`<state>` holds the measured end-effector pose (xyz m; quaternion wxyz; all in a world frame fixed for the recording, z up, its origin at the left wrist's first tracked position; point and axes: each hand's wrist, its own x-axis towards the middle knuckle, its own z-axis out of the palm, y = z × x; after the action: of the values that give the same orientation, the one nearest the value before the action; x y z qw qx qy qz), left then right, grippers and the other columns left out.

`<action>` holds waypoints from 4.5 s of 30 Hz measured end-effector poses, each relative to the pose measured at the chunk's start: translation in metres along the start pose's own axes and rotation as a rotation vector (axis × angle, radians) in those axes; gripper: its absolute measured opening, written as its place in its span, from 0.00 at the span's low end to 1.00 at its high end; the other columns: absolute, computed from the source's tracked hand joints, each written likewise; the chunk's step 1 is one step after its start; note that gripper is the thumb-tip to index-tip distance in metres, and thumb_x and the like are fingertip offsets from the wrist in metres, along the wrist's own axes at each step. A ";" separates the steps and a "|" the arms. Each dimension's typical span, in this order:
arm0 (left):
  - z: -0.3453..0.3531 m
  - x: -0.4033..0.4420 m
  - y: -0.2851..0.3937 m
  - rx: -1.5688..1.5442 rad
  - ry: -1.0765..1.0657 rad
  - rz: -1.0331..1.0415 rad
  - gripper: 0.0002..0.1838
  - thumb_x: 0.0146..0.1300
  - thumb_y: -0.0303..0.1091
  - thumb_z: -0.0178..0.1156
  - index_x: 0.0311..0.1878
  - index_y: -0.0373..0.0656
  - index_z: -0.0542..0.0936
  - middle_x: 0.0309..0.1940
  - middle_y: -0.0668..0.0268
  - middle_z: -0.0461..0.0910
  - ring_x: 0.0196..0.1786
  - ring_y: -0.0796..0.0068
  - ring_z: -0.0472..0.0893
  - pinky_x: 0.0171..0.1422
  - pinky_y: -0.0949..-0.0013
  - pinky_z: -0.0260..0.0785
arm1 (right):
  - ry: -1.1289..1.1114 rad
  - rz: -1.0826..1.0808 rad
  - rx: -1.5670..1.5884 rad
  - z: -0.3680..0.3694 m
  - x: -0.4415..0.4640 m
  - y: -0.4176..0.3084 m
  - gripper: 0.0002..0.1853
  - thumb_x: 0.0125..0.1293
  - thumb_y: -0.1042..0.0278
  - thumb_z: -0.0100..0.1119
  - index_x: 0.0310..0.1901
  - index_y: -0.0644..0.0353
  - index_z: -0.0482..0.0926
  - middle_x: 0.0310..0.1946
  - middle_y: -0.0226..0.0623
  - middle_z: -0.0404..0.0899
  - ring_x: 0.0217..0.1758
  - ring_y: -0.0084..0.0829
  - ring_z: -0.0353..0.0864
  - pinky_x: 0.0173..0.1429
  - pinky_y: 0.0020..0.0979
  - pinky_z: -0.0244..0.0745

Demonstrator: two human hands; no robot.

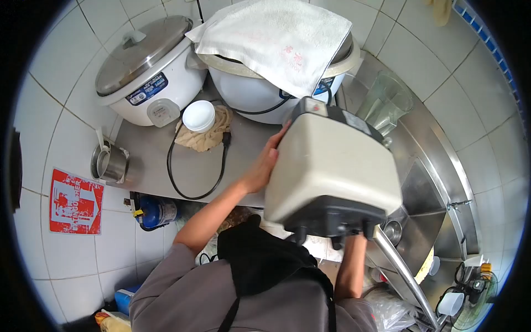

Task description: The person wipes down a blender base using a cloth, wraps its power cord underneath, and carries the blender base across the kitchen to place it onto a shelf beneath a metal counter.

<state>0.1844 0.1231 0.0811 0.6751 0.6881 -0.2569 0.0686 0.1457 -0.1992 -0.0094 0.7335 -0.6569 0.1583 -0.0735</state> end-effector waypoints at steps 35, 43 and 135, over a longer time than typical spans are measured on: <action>-0.152 -0.089 0.006 0.236 0.615 -0.423 0.40 0.65 0.65 0.35 0.69 0.44 0.55 0.65 0.58 0.62 0.66 0.68 0.62 0.68 0.63 0.54 | -0.334 -0.325 -0.074 0.228 -0.063 0.095 0.26 0.67 0.69 0.49 0.66 0.57 0.57 0.65 0.39 0.58 0.68 0.32 0.55 0.70 0.30 0.49; -0.092 -0.059 0.093 0.788 0.234 -0.347 0.37 0.64 0.53 0.48 0.70 0.40 0.53 0.70 0.52 0.51 0.71 0.58 0.53 0.73 0.61 0.42 | -0.266 -0.432 -0.183 0.236 -0.053 0.106 0.28 0.66 0.72 0.50 0.66 0.57 0.56 0.66 0.39 0.56 0.69 0.31 0.55 0.71 0.30 0.49; -0.103 -0.028 0.080 0.716 0.153 -0.277 0.36 0.52 0.37 0.64 0.65 0.42 0.64 0.62 0.54 0.66 0.64 0.62 0.67 0.66 0.66 0.57 | -0.991 -1.281 -0.378 0.164 -0.105 -0.088 0.13 0.38 0.74 0.59 0.30 0.65 0.75 0.29 0.38 0.66 0.38 0.39 0.70 0.51 0.37 0.68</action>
<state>0.1508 0.2333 0.1481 0.4123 0.9012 -0.0701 0.1134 0.1096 -0.0231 0.1062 0.4118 -0.6881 -0.5780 -0.1511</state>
